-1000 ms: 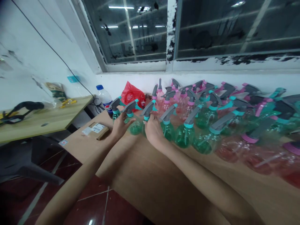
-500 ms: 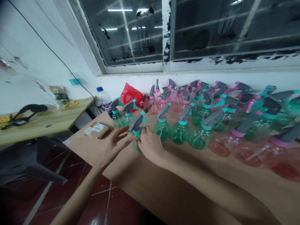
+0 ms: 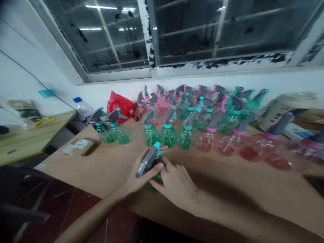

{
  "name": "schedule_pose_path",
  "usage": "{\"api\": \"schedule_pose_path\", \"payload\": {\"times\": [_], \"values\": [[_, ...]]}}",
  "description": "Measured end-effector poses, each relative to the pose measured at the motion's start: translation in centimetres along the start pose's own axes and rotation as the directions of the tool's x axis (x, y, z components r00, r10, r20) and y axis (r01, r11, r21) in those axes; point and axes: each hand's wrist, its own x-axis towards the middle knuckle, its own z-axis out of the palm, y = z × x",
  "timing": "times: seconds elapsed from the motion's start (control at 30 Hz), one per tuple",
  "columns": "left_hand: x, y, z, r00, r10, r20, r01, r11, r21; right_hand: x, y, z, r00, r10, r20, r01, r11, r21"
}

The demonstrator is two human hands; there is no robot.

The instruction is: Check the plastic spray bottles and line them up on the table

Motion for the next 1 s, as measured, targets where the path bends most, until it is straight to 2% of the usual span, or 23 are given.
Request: {"api": "schedule_pose_path", "payload": {"times": [0.2,0.33,0.43,0.53,0.63,1.0], "values": [[2.5,1.7,5.5,0.997,0.048,0.065,-0.045,0.998,-0.045,-4.3,4.4,-2.2,0.997,0.016,-0.081,-0.021,0.998,-0.054],[4.1,2.3,8.6,0.992,0.062,0.106,-0.055,0.996,-0.070,-7.2,8.4,-4.0,1.000,0.020,-0.013,-0.019,0.999,0.030],[5.1,2.1,10.2,0.991,0.073,0.108,-0.065,0.995,-0.080,-9.8,12.1,-4.1,0.999,0.047,0.018,-0.049,0.993,0.103],[5.9,1.9,11.0,0.992,0.083,0.096,-0.076,0.994,-0.075,-12.2,15.5,-2.9,0.997,0.082,0.004,-0.082,0.994,0.072],[6.5,2.1,11.3,0.990,0.107,0.092,-0.101,0.993,-0.065,-13.5,17.7,-1.5,0.997,0.077,-0.003,-0.077,0.997,0.007],[8.3,2.4,11.7,0.987,0.077,0.143,-0.072,0.997,-0.041,-12.7,19.2,-0.3,0.997,0.071,0.020,-0.072,0.997,0.032]]}}
